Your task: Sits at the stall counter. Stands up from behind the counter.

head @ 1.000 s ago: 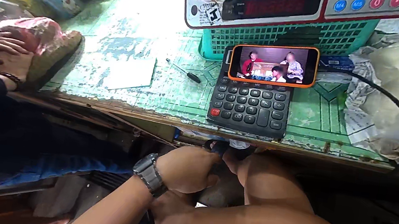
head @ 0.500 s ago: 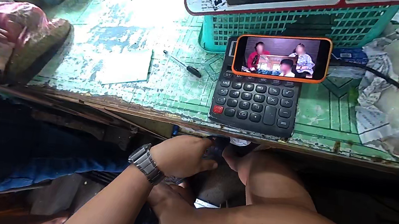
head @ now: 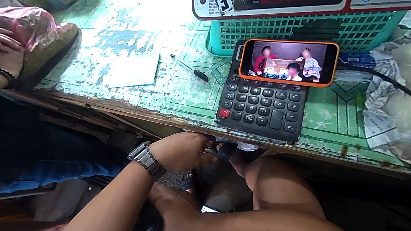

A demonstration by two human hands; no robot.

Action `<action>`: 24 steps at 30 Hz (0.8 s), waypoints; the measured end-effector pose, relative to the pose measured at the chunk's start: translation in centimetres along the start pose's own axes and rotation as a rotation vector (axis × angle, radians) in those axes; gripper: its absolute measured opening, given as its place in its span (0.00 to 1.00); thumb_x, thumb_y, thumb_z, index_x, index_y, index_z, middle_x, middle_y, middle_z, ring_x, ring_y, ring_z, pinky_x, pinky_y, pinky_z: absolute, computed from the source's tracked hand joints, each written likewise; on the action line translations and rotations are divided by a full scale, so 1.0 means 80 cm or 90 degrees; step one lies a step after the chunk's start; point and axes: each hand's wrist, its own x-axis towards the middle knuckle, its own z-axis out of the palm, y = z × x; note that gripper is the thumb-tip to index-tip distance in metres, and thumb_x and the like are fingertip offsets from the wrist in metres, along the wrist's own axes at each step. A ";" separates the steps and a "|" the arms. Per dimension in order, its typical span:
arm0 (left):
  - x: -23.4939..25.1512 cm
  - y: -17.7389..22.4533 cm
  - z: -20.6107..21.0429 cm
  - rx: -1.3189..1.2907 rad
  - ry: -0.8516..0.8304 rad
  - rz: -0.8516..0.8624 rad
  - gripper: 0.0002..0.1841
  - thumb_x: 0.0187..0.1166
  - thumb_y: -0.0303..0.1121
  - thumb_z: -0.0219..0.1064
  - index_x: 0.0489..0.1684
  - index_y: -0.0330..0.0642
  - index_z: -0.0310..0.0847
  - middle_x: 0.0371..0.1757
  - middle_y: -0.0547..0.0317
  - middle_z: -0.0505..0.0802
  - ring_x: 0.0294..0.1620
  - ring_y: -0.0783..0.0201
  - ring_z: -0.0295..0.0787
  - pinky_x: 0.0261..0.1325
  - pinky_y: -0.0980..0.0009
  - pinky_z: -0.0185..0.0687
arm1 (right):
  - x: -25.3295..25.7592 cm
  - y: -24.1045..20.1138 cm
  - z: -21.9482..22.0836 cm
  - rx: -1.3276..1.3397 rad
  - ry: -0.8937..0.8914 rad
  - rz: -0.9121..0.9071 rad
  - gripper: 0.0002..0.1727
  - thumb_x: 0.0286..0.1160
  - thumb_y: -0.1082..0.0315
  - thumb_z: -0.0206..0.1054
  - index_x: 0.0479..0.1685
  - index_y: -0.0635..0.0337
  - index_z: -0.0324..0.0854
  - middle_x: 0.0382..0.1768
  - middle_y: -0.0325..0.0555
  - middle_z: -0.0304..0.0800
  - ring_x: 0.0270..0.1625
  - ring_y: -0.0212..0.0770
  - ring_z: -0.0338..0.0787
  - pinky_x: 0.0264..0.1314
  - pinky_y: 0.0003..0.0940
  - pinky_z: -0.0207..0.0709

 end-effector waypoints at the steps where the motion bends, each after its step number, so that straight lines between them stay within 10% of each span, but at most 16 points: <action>1: -0.001 0.000 -0.001 -0.002 0.005 0.002 0.29 0.87 0.57 0.60 0.80 0.51 0.75 0.60 0.53 0.92 0.60 0.56 0.90 0.69 0.48 0.81 | 0.000 0.001 0.000 -0.001 0.004 -0.003 0.43 0.65 0.47 0.80 0.79 0.63 0.75 0.76 0.55 0.79 0.80 0.48 0.76 0.86 0.46 0.66; 24: 0.002 -0.011 -0.002 -0.012 -0.001 0.000 0.30 0.87 0.58 0.60 0.81 0.50 0.74 0.58 0.52 0.93 0.58 0.56 0.90 0.68 0.49 0.81 | 0.003 0.001 0.000 0.004 -0.017 0.039 0.47 0.64 0.45 0.81 0.84 0.59 0.70 0.79 0.53 0.76 0.82 0.48 0.75 0.86 0.49 0.66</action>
